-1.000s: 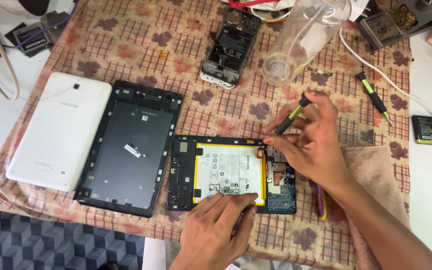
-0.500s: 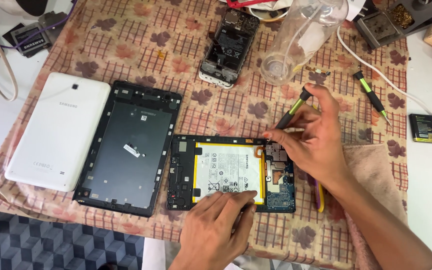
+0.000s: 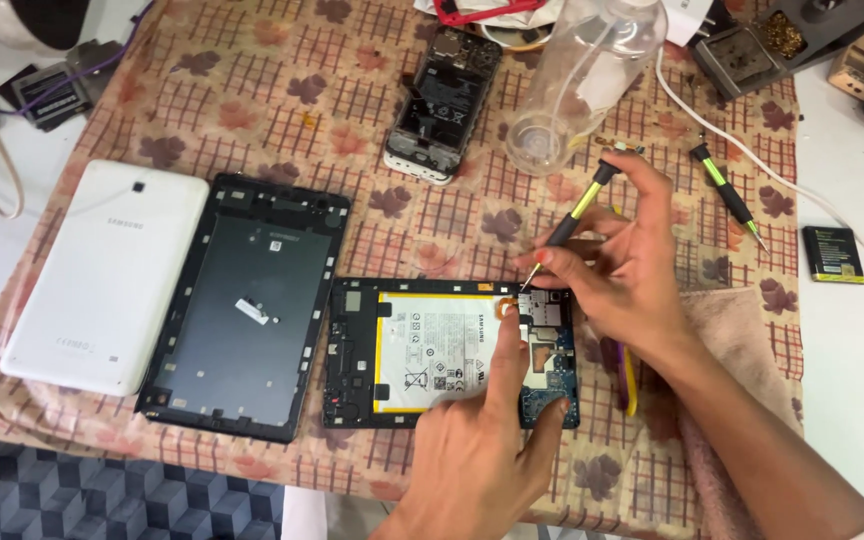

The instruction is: The person disassembles a smartphone by unscrewing and removing the motherboard and other internal components. They then use a brush to clean the interior of the phone chassis.

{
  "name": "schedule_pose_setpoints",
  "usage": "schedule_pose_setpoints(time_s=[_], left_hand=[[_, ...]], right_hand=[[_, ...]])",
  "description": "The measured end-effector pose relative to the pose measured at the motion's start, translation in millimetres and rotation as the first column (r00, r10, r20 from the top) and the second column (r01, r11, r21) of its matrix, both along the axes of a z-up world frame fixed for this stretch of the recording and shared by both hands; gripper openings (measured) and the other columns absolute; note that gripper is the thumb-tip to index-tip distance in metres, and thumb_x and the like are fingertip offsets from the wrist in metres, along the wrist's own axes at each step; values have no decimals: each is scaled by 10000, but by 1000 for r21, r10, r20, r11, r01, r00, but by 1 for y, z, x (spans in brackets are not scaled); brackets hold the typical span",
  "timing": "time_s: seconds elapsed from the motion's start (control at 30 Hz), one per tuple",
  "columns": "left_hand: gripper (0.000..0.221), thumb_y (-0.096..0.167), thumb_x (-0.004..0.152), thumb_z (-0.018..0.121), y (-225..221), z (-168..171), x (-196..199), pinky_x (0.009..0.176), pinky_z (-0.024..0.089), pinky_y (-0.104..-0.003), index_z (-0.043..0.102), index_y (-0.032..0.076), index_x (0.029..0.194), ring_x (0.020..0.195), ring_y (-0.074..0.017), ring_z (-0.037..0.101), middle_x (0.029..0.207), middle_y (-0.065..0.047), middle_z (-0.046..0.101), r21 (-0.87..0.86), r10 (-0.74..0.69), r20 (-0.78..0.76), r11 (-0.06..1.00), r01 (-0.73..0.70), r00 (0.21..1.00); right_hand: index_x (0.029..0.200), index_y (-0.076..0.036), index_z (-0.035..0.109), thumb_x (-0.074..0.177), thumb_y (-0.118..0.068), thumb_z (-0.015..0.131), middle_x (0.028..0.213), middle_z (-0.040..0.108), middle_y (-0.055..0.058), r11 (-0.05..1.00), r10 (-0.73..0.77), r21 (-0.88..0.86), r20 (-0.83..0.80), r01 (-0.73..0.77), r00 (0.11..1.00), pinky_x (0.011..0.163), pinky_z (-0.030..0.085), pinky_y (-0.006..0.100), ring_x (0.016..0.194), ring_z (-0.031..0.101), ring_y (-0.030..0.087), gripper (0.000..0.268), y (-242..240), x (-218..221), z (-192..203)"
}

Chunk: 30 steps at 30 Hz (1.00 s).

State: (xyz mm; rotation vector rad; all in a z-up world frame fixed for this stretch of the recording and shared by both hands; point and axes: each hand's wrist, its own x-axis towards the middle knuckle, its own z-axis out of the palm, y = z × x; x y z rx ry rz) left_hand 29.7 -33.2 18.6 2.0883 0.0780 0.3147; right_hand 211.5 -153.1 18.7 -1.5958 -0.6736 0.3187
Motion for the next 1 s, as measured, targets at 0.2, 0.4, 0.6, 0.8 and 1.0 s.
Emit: schedule_pose_setpoints(time_s=[0.2,0.4,0.6,0.8,1.0], left_hand=[[723,107,901,729,5,-7,1,679,633,-410,353,-18,1506,740,-331,792,1120,-172,792,-86,63,6,994,-63,998],[744,101,872,733,17,5,20,589,585,-466,340,-19,1493,711,-402,739,936,-173,756,-75,47,-95,996,-54,994],[762,153,885,737,17,11,32,516,543,-471,313,-15,1495,565,-368,707,690,-202,696,-96,54,-235,992,-78,971],[786,129,830,752,15,8,37,463,557,-455,317,-59,1457,539,-367,707,733,-229,682,-68,63,-136,995,-73,989],[742,152,855,750,17,11,35,464,535,-446,355,-49,1450,488,-355,687,585,-171,657,-67,62,-164,995,-74,984]], right_hand=[[1564,-164,118,1020,40,637,1191,722,175,978,203,-6,218,-207,955,866,707,384,1088,777,288,779,-5,6,-1],[1571,-158,177,949,128,704,1025,636,217,998,39,48,139,-46,990,870,688,402,932,753,309,864,-2,1,-10],[1588,-181,110,1025,91,630,1188,731,183,972,227,22,172,-234,959,903,666,390,1097,790,301,813,-9,11,-8],[1578,-161,157,944,95,712,998,668,219,1000,24,-2,158,-24,987,730,693,398,868,774,298,881,-3,3,-10],[1586,-144,120,1052,44,633,1215,726,204,962,245,91,133,-258,960,966,662,437,1124,795,314,764,-4,8,-4]])
